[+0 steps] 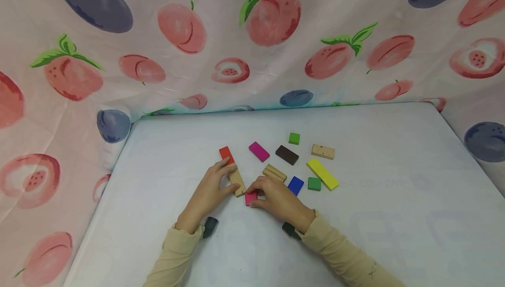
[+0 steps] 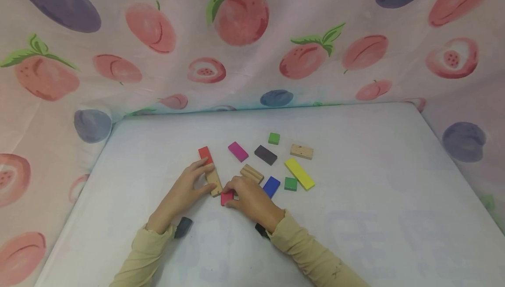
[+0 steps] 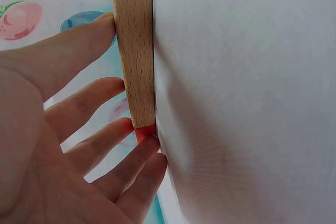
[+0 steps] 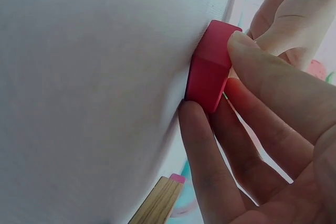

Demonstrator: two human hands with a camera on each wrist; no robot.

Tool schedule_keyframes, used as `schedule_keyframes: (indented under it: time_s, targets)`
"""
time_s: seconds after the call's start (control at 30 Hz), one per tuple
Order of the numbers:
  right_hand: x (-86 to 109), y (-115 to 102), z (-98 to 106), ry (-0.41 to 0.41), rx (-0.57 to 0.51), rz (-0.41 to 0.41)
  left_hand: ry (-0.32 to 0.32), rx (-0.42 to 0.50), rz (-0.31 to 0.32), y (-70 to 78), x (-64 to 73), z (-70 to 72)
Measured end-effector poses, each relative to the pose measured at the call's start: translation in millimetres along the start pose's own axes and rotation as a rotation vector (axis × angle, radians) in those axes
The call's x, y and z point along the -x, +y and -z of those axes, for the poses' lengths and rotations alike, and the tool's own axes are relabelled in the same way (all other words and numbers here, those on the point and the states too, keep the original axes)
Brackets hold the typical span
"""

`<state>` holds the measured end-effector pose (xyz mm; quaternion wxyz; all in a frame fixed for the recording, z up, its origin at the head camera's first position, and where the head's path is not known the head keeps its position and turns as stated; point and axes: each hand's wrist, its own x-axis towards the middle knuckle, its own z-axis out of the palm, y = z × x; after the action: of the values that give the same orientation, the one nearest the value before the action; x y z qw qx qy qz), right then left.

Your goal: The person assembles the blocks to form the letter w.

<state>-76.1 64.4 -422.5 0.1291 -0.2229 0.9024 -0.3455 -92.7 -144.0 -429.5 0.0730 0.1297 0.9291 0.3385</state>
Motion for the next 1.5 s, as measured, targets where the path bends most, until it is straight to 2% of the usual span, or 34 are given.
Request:
schedule_keyframes:
  time_s: [1.5]
  targets:
    - [-1.8,-1.2,1.4,-0.014,0.005,0.030,-0.013,0.007,0.018,1.9,-0.2,1.8]
